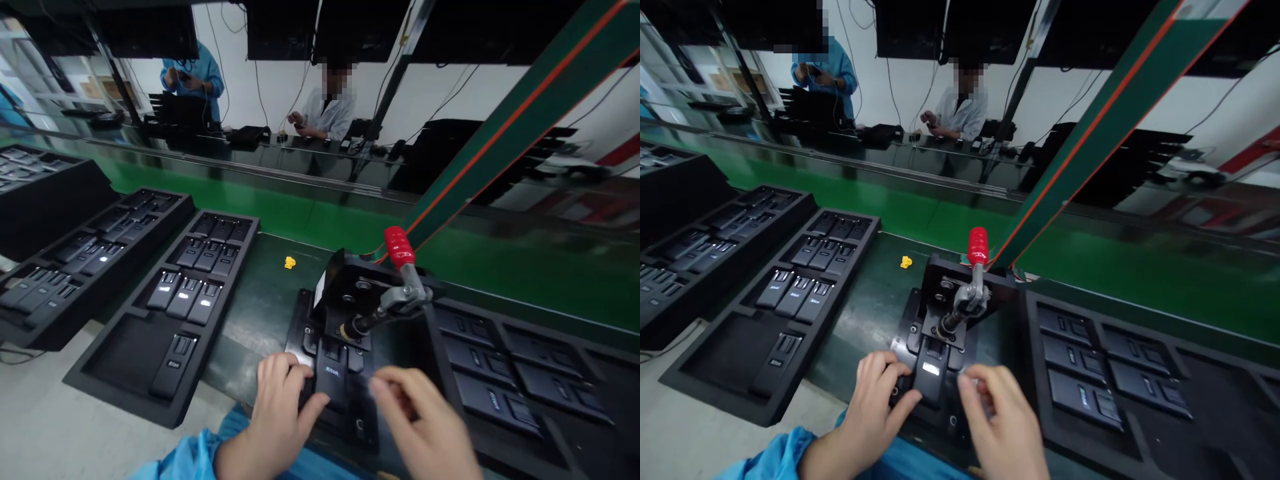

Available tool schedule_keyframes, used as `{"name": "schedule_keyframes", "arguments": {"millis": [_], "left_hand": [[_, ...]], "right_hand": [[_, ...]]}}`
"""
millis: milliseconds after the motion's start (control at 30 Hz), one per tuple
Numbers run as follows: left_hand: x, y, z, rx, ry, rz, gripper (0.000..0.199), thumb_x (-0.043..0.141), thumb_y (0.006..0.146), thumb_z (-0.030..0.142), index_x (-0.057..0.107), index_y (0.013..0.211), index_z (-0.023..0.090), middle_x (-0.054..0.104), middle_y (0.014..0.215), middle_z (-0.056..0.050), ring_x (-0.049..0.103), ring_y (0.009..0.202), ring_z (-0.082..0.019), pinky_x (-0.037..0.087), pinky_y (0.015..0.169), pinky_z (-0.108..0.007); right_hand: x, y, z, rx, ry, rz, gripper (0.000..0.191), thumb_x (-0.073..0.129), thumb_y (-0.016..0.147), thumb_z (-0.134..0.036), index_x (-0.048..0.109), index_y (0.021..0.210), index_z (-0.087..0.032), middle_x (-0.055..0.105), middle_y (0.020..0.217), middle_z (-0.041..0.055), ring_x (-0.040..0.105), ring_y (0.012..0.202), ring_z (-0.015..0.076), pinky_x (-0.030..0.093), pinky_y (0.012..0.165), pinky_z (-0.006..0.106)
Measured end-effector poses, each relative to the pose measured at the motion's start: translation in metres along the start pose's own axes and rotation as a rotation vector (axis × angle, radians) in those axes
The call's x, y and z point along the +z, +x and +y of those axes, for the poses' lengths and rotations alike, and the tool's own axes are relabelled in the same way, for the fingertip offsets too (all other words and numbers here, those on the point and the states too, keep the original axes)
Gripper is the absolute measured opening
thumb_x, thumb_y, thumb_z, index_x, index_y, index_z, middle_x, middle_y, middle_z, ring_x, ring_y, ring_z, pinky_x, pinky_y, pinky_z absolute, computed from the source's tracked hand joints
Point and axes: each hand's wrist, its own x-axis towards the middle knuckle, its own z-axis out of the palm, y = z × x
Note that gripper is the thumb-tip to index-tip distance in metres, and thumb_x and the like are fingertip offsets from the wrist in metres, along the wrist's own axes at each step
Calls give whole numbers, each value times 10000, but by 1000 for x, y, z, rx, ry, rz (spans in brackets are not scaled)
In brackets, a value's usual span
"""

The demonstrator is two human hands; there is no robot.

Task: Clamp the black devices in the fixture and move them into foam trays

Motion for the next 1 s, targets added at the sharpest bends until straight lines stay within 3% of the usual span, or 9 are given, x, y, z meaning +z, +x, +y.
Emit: {"name": "schedule_keyframes", "arguments": {"millis": [67,167,567,700,867,1000], "left_hand": [[0,6,1,-84,44,-90,131,528,839,299,567,918,202,535,897,-56,514,856,-221,436,737,-389],[0,15,3,-144,47,-197,107,530,836,279,586,894,209,527,886,-44,491,870,-219,406,757,-389],[-1,19,16,-229,-156,-237,90,490,838,256,556,810,202,517,869,-24,472,877,-205,371,784,-391],[0,14,20,-165,-167,-206,94,511,819,282,553,774,211,515,808,-17,498,829,-201,400,731,-379],[5,8,22,85,-136,-153,75,534,811,289,549,796,217,522,782,-25,528,770,-190,439,640,-348],[4,11,29,154,-130,-127,132,504,835,313,559,769,214,513,748,-21,529,728,-186,436,618,-356]], "right_hand": [[22,-6,6,26,-25,-136,365,436,802,-513,618,664,-229,518,599,4,510,508,134,408,486,220],[38,-5,4,94,-46,-177,439,368,803,-538,647,672,-225,523,594,14,529,524,149,401,500,238],[40,-9,6,243,278,-147,444,448,707,-581,552,557,-177,407,533,-14,402,477,125,340,453,224],[36,-24,14,324,478,-184,412,511,725,-593,500,620,-194,420,549,-34,424,500,114,369,471,201],[33,-42,23,554,759,-295,423,578,634,-693,540,764,-292,487,542,-53,452,382,120,327,342,200],[27,-52,29,565,824,-263,390,623,622,-670,601,822,-335,547,567,-43,486,388,128,392,369,223]]}}
